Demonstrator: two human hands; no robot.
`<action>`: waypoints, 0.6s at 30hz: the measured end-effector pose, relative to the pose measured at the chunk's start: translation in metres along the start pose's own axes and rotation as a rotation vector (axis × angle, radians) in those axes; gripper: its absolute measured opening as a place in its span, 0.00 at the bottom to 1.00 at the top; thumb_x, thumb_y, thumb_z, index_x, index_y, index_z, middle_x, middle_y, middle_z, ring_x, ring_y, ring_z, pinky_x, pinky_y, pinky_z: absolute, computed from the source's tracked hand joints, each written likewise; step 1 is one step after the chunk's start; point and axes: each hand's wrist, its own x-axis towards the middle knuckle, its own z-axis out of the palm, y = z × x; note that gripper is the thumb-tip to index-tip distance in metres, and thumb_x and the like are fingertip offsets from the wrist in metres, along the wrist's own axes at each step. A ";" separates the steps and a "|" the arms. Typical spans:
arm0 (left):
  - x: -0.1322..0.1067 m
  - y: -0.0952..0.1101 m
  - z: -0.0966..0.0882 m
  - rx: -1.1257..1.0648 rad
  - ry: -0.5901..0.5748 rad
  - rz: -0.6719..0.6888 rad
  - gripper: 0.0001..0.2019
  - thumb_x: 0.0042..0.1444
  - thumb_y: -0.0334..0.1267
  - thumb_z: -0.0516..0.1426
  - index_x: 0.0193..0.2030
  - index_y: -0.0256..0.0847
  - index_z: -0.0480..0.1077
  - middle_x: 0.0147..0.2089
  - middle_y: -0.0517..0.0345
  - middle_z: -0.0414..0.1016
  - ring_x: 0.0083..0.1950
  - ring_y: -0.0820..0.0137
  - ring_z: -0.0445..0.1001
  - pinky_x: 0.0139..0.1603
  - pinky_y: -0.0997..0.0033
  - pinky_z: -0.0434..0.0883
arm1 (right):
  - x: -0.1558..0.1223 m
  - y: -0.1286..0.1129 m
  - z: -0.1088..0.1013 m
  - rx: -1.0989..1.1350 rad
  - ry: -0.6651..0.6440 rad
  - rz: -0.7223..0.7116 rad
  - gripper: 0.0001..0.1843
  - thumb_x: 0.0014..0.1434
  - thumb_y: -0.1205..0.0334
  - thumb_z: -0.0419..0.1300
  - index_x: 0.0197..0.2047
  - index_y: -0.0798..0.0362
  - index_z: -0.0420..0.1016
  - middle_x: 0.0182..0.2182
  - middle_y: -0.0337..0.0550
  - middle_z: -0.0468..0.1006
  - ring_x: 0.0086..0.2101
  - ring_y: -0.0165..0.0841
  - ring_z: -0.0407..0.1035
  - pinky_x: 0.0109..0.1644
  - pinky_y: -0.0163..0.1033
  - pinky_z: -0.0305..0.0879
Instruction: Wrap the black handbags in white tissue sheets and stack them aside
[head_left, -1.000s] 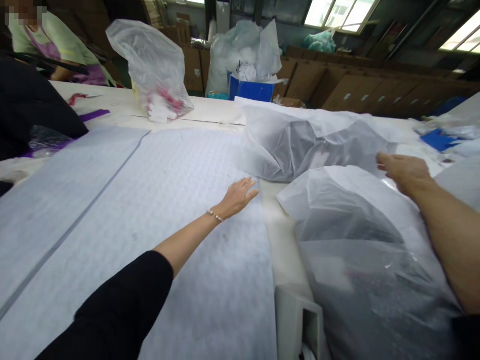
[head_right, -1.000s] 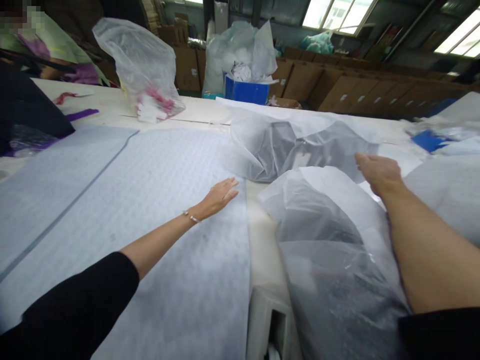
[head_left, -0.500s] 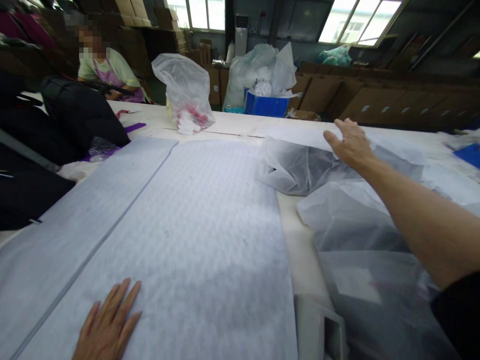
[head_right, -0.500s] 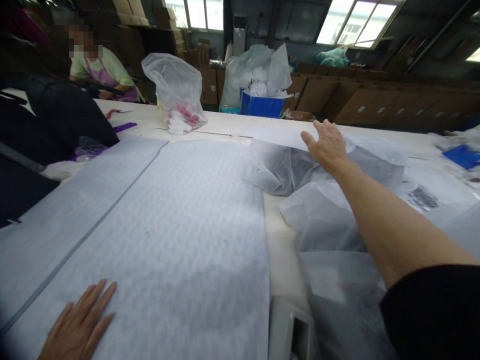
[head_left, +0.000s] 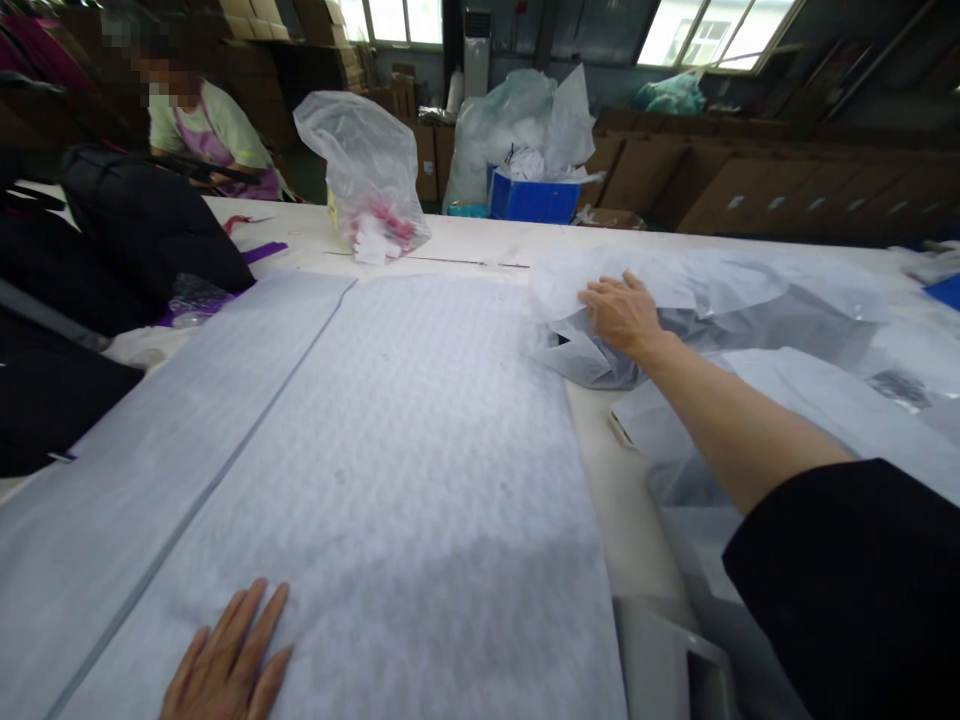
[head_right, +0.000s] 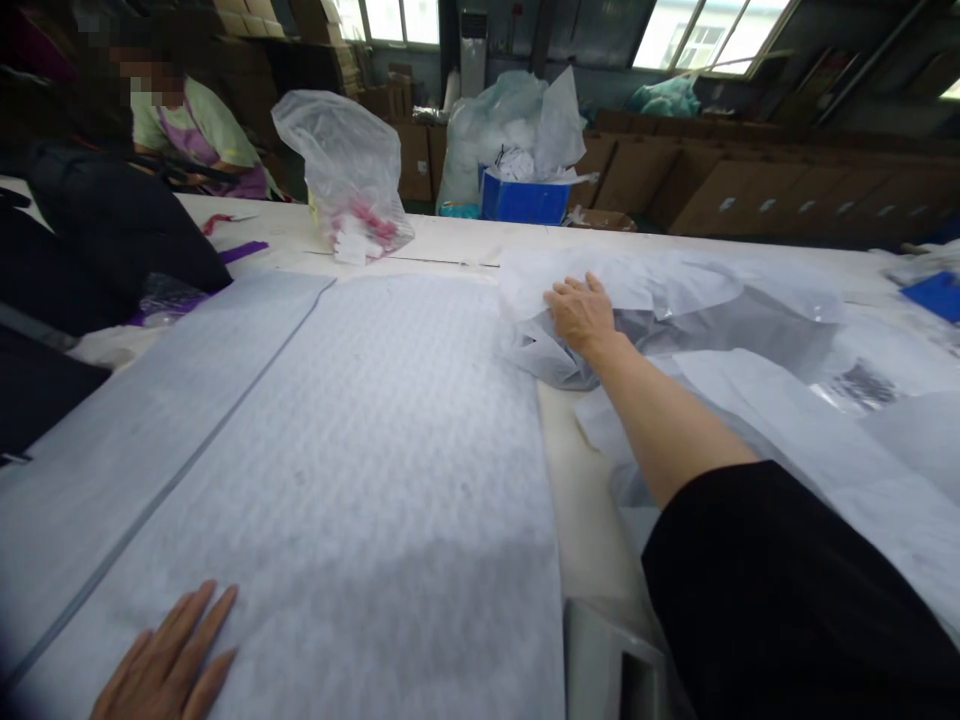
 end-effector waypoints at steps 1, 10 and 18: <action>0.000 0.000 0.001 -0.003 -0.005 0.000 0.33 0.63 0.43 0.44 0.74 0.51 0.38 0.76 0.53 0.45 0.73 0.54 0.50 0.71 0.46 0.48 | -0.004 0.001 0.000 -0.008 0.017 0.001 0.15 0.64 0.66 0.50 0.47 0.56 0.77 0.49 0.49 0.77 0.54 0.41 0.67 0.66 0.52 0.46; 0.002 0.002 0.000 -0.036 0.032 -0.010 0.33 0.64 0.44 0.44 0.74 0.50 0.39 0.75 0.50 0.46 0.72 0.51 0.52 0.69 0.42 0.52 | -0.036 0.007 0.003 0.036 0.103 -0.090 0.13 0.61 0.68 0.52 0.39 0.58 0.79 0.42 0.51 0.80 0.45 0.39 0.73 0.65 0.45 0.53; 0.008 0.010 -0.007 -0.006 0.080 -0.006 0.32 0.64 0.44 0.44 0.74 0.50 0.40 0.74 0.48 0.51 0.72 0.53 0.53 0.69 0.44 0.52 | -0.065 0.007 0.011 -0.008 0.015 -0.118 0.16 0.63 0.71 0.49 0.44 0.61 0.78 0.48 0.56 0.78 0.59 0.44 0.62 0.67 0.52 0.50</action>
